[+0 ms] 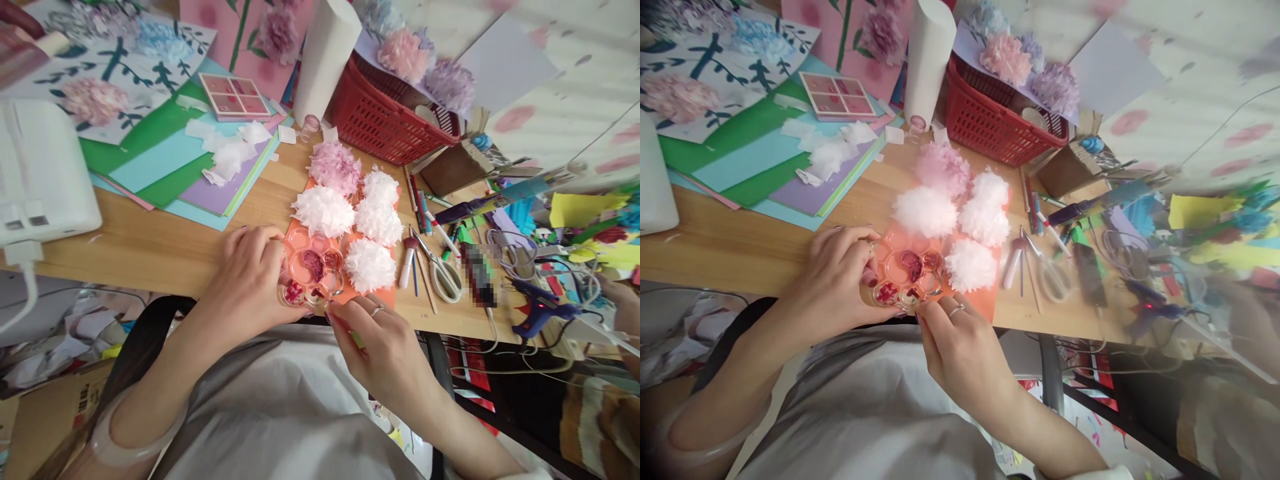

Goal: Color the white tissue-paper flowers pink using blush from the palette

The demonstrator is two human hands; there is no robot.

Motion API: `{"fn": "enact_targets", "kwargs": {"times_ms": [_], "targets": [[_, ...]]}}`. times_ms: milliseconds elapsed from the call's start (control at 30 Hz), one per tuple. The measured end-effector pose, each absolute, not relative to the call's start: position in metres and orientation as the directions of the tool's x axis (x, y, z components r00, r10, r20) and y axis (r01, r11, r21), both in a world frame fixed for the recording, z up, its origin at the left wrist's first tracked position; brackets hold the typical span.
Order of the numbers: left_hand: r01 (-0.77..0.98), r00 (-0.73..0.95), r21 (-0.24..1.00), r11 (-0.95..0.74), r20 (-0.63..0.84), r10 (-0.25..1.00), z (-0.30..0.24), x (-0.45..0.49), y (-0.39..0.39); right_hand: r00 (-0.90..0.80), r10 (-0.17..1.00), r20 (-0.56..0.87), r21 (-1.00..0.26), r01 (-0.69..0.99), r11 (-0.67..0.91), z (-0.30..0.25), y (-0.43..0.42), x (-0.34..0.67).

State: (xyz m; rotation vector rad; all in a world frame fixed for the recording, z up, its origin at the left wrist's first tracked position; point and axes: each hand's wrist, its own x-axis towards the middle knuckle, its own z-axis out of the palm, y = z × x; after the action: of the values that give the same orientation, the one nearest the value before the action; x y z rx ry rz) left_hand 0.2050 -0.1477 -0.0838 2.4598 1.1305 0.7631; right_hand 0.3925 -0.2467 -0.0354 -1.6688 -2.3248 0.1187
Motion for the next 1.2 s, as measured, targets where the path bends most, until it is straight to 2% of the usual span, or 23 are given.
{"fn": "enact_targets", "kwargs": {"times_ms": [233, 367, 467, 567, 633, 733, 800, 1000, 1133, 1200], "targets": [[0.583, 0.545, 0.483, -0.653, 0.363, 0.756, -0.085, 0.205, -0.148, -0.559, 0.829, 0.033, 0.066, 0.829, 0.556, -0.021, -0.239, 0.394], [0.585, 0.541, 0.49, -0.646, 0.357, 0.762, -0.085, 0.205, -0.147, -0.68, 0.733, -0.005, 0.106, 0.728, 0.677, -0.01, -0.233, 0.396], [0.591, 0.542, 0.482, -0.647, 0.357, 0.761, -0.084, 0.204, -0.147, -0.632, 0.772, 0.066, 0.018, 0.775, 0.632, -0.006, -0.232, 0.402], [0.587, 0.559, 0.476, -0.655, 0.347, 0.753, -0.084, 0.203, -0.146, -0.416, 0.874, 0.251, -0.259, 0.841, 0.474, -0.008, -0.235, 0.407], [0.58, 0.56, 0.485, -0.654, 0.346, 0.753, -0.084, 0.203, -0.147, -0.254, 0.902, 0.35, -0.444, 0.803, 0.399, -0.013, -0.238, 0.407], [0.577, 0.539, 0.501, -0.645, 0.36, 0.762, -0.082, 0.203, -0.149, -0.149, 0.896, 0.418, -0.575, 0.72, 0.388, -0.022, -0.238, 0.4], [0.58, 0.536, 0.503, -0.64, 0.356, 0.766, -0.08, 0.203, -0.152, -0.157, 0.886, 0.436, -0.6, 0.683, 0.416, -0.025, -0.236, 0.395], [0.566, 0.541, 0.533, -0.629, 0.336, 0.771, -0.069, 0.203, -0.157, -0.198, 0.868, 0.456, -0.568, 0.686, 0.455, -0.025, -0.231, 0.39], [0.611, 0.559, 0.438, -0.66, 0.352, 0.751, -0.059, 0.207, -0.159, -0.19, 0.873, 0.449, -0.567, 0.695, 0.443, -0.029, -0.234, 0.389], [0.626, 0.598, 0.406, -0.666, 0.299, 0.744, -0.052, 0.212, -0.164, -0.193, 0.862, 0.469, -0.558, 0.691, 0.459, -0.035, -0.233, 0.386]]}}
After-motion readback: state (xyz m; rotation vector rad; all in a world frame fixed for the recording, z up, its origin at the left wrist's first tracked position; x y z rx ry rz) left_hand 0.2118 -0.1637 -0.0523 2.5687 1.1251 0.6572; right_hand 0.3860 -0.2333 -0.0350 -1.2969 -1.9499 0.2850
